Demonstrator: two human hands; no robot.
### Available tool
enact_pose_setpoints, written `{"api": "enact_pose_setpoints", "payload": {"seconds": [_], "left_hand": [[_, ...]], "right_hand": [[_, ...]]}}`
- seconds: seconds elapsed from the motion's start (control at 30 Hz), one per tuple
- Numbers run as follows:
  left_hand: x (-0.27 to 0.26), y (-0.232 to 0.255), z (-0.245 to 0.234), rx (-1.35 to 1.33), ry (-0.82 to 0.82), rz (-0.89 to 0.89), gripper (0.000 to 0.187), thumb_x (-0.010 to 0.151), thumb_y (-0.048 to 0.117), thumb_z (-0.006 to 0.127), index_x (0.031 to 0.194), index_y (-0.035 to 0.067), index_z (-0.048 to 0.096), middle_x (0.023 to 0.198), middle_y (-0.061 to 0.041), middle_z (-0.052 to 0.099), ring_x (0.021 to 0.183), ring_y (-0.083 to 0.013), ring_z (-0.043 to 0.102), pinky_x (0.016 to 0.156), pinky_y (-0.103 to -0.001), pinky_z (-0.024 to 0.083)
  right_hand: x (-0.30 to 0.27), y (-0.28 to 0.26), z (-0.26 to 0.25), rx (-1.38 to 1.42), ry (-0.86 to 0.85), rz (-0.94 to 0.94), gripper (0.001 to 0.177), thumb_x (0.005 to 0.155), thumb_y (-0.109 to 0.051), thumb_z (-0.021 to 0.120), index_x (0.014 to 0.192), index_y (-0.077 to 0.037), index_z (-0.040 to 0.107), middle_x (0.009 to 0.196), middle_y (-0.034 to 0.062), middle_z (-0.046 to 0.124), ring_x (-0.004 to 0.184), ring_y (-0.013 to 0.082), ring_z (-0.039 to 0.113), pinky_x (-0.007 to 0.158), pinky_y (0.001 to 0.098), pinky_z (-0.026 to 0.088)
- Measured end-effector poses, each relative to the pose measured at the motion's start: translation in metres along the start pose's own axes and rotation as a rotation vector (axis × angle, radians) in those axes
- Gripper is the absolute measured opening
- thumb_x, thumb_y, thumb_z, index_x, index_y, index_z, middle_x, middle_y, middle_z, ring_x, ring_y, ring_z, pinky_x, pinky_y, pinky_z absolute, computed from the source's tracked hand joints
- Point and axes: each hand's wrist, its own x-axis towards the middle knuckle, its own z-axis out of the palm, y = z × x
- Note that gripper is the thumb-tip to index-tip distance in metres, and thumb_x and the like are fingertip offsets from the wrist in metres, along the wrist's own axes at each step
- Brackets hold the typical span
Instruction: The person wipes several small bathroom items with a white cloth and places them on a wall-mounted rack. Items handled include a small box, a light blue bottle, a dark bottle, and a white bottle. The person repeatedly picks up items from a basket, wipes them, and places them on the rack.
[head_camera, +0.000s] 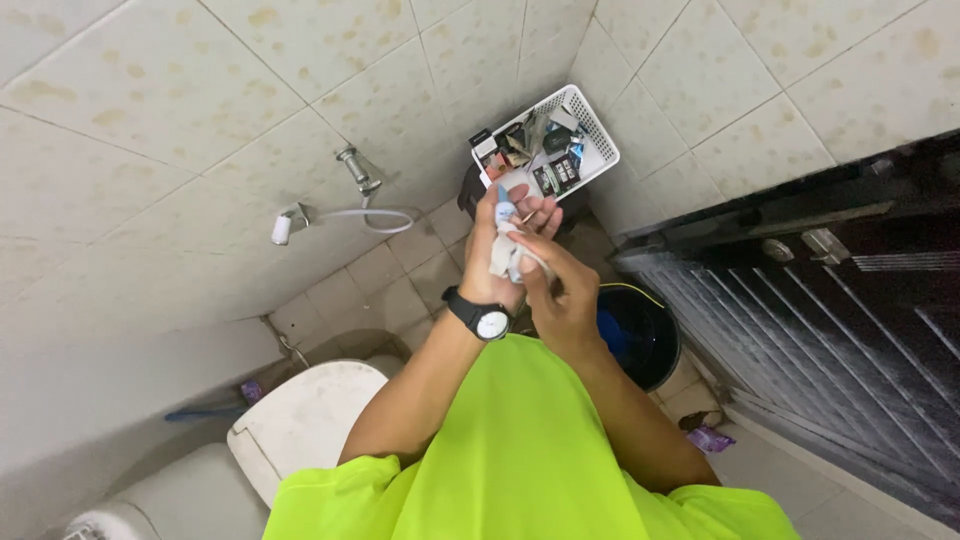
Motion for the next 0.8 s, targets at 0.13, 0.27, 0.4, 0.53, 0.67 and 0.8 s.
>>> {"api": "enact_pose_setpoints", "payload": {"seconds": [0.13, 0.27, 0.4, 0.53, 0.67, 0.8], "left_hand": [[-0.034, 0.000, 0.023, 0.185, -0.178, 0.067, 0.060, 0.106, 0.045, 0.055, 0.137, -0.006, 0.054, 0.122, -0.027, 0.069, 0.120, -0.0376, 0.066, 0.109, -0.057, 0.049], [-0.072, 0.022, 0.066, 0.464, -0.106, 0.065, 0.070, 0.104, 0.049, 0.046, 0.151, -0.003, 0.043, 0.147, -0.030, 0.051, 0.140, -0.0421, 0.048, 0.116, -0.060, 0.038], [-0.077, 0.034, 0.056, 0.847, -0.102, 0.163, 0.074, 0.104, 0.054, 0.037, 0.151, -0.003, 0.043, 0.149, -0.034, 0.047, 0.141, -0.0431, 0.045, 0.117, -0.058, 0.036], [-0.081, 0.038, 0.030, 1.127, -0.288, 0.283, 0.074, 0.109, 0.054, 0.023, 0.149, -0.004, 0.047, 0.145, -0.033, 0.052, 0.139, -0.0400, 0.047, 0.119, -0.054, 0.033], [-0.088, 0.046, 0.037, 1.177, -0.143, 0.282, 0.075, 0.108, 0.056, 0.023, 0.137, -0.004, 0.058, 0.135, -0.030, 0.059, 0.130, -0.0352, 0.052, 0.113, -0.050, 0.038], [-0.061, 0.047, 0.005, 1.141, 0.092, 0.433, 0.063, 0.110, 0.048, 0.033, 0.115, -0.006, 0.066, 0.110, -0.025, 0.066, 0.104, -0.0296, 0.056, 0.093, -0.044, 0.045]], "right_hand": [[0.015, -0.007, 0.006, -0.037, -0.076, -0.009, 0.038, 0.107, 0.002, 0.044, 0.143, 0.006, 0.054, 0.146, 0.0302, 0.055, 0.140, 0.0462, 0.045, 0.113, 0.0572, 0.041], [0.022, 0.001, 0.012, -0.156, -0.140, -0.024, 0.048, 0.109, -0.003, 0.036, 0.156, 0.003, 0.036, 0.163, 0.0279, 0.031, 0.153, 0.0458, 0.023, 0.125, 0.0582, 0.014], [0.020, 0.022, 0.021, -0.312, 0.049, -0.039, 0.033, 0.109, -0.013, 0.043, 0.135, 0.001, 0.058, 0.125, 0.0155, 0.061, 0.123, 0.0378, 0.059, 0.120, 0.0508, 0.027], [0.023, 0.019, 0.031, -0.365, 0.140, 0.003, 0.027, 0.111, -0.017, 0.043, 0.127, -0.004, 0.060, 0.100, 0.0114, 0.060, 0.095, 0.0373, 0.062, 0.096, 0.0466, 0.043], [0.008, 0.045, 0.053, -0.272, 0.233, 0.202, 0.024, 0.109, -0.017, 0.048, 0.121, -0.004, 0.064, 0.097, 0.0208, 0.068, 0.098, 0.0425, 0.068, 0.087, 0.0488, 0.050], [0.001, 0.033, 0.070, -0.138, 0.130, 0.187, 0.032, 0.108, -0.006, 0.044, 0.134, 0.007, 0.057, 0.120, 0.0349, 0.063, 0.119, 0.0559, 0.059, 0.101, 0.0598, 0.046]]}}
